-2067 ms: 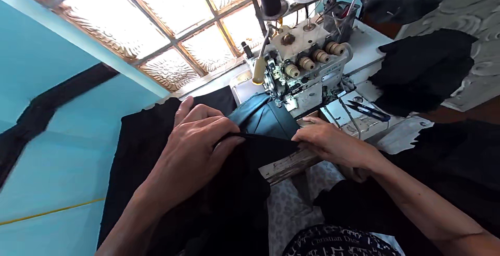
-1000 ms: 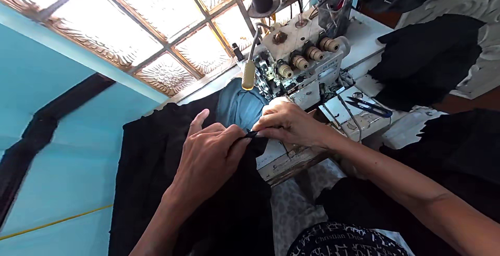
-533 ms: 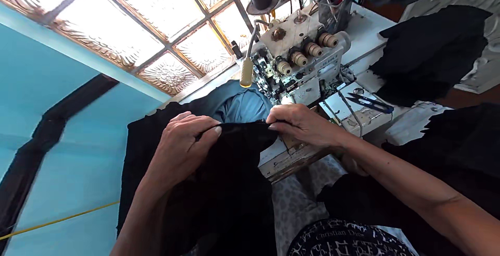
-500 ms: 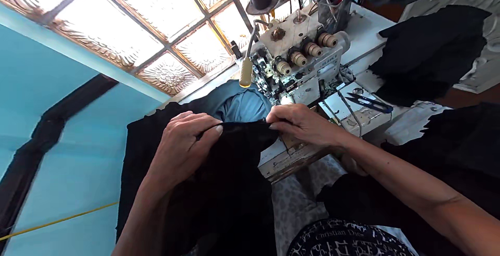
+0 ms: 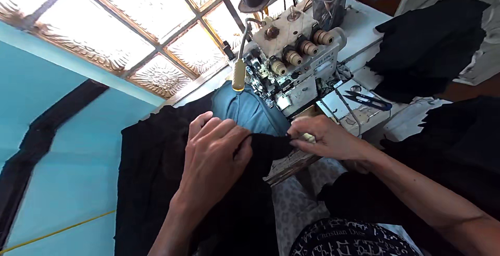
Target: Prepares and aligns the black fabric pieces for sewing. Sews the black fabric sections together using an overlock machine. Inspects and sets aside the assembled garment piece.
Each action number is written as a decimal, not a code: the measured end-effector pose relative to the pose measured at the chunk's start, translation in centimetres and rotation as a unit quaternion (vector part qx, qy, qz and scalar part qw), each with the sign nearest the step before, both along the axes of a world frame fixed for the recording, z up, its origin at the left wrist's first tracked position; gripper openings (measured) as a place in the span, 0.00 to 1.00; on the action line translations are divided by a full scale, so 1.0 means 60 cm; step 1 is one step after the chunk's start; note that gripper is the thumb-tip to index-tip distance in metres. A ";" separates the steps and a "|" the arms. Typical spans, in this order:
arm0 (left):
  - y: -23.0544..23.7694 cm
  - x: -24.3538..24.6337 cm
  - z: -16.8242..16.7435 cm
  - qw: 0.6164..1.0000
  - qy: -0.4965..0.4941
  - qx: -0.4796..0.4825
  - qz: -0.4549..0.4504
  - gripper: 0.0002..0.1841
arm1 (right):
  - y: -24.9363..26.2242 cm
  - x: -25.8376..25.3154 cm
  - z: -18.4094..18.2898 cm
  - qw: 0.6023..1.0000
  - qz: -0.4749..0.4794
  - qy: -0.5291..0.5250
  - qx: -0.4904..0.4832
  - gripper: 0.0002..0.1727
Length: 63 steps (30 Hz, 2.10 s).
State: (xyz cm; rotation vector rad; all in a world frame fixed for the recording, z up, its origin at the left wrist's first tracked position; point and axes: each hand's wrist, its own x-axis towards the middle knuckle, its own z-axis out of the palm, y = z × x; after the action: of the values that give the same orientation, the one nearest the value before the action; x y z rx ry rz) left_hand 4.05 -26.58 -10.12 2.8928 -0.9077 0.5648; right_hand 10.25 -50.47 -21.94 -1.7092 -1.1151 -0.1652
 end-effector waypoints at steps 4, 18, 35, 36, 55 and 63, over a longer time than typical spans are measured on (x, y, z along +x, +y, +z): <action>-0.019 0.004 -0.030 0.999 -0.026 0.030 -0.018 0.13 | -0.021 -0.018 0.006 0.996 0.026 0.002 -0.080 0.09; -0.045 0.033 -0.076 0.972 -0.222 0.075 0.028 0.07 | 0.029 0.050 0.009 0.999 -0.027 0.023 -0.028 0.07; -0.065 0.029 -0.189 0.994 -0.045 -0.061 0.081 0.26 | 0.020 -0.016 -0.035 0.991 -0.110 -0.063 0.033 0.04; -0.069 0.033 -0.189 0.993 -0.053 -0.051 0.097 0.27 | 0.022 -0.018 -0.034 0.991 -0.117 -0.060 0.035 0.04; -0.063 0.045 -0.153 0.988 -0.009 -0.100 0.119 0.14 | 0.084 0.008 -0.044 0.909 -0.334 -0.250 -0.026 0.06; -0.020 0.102 -0.175 0.983 -0.029 -0.119 0.136 0.17 | 0.087 -0.026 -0.033 0.909 -0.332 -0.243 -0.067 0.08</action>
State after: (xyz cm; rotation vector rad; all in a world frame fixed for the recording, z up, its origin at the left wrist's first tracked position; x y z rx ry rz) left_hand 10.18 -27.79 -20.59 2.8071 -0.4157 0.7245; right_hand 8.70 -45.25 -23.90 -2.1914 -0.8452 -1.0070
